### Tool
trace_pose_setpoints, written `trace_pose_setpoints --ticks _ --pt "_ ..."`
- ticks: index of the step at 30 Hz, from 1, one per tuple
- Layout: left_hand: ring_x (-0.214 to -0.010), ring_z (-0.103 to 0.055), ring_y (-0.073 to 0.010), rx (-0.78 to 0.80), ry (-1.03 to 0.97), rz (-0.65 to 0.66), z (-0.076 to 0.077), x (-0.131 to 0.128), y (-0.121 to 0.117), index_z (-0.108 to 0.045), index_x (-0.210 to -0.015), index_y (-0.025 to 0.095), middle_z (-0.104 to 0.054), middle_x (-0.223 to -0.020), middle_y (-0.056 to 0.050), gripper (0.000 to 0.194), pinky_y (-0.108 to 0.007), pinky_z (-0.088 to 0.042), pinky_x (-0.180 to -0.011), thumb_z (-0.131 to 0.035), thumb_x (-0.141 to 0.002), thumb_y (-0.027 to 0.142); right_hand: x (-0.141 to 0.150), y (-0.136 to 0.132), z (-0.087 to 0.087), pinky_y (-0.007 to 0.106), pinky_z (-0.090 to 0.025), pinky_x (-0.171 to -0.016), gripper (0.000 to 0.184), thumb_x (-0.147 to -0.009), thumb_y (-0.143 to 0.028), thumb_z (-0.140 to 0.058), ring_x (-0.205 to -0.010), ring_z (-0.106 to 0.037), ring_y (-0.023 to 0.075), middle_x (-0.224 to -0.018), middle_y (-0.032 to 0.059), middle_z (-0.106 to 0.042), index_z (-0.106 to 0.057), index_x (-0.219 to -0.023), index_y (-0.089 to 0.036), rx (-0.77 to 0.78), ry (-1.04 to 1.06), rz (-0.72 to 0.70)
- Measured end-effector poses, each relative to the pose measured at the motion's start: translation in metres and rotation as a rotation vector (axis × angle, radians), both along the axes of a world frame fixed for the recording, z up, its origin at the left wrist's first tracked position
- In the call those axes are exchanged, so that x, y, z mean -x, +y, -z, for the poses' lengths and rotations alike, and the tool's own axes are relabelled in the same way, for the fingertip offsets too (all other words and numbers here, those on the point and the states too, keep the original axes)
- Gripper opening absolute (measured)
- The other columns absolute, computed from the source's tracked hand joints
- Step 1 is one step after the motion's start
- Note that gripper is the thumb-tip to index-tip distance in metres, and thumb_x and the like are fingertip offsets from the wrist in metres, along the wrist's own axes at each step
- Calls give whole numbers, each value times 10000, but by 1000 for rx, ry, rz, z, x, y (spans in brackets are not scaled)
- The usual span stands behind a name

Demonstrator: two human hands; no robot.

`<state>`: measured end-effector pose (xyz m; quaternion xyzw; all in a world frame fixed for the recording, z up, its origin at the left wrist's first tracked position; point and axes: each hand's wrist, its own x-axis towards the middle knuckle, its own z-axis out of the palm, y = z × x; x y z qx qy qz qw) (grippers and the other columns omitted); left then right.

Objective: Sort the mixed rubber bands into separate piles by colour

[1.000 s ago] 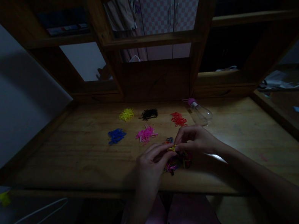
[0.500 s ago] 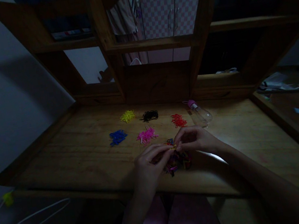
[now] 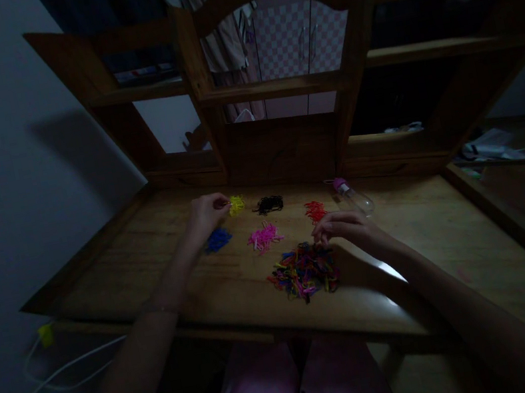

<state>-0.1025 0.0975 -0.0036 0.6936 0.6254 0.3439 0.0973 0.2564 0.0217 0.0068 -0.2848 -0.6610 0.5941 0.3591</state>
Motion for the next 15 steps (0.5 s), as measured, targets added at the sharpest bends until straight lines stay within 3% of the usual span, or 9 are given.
trace_pose_setpoints --ticks 3,8,15 --pt "-762 -666 -209 8 27 -5 5 7 19 -732 -830 170 -732 -787 -57 177 -303 -493 -749 -665 -704 275 0 4 4 308 -465 -714 217 -875 -320 -564 -728 -600 167 -762 51 -642 -710 -847 -162 -3 34 53" --pt "-820 -670 -223 10 38 -3 10 10 23 -739 -865 190 -741 -859 -66 192 -330 -492 -806 -659 -703 253 0 5 5 311 -463 -678 250 -871 -351 -561 -680 -579 159 -756 56 -640 -715 -810 -164 26 102 113" --pt "-901 -631 -226 -81 60 -2 -10 7 3 -706 -828 216 -694 -913 -51 120 -345 -477 -862 -645 -755 289 1 6 6 309 -455 -649 240 -860 -343 -571 -677 -572 158 -759 61 -640 -703 -778 -160 28 134 130"
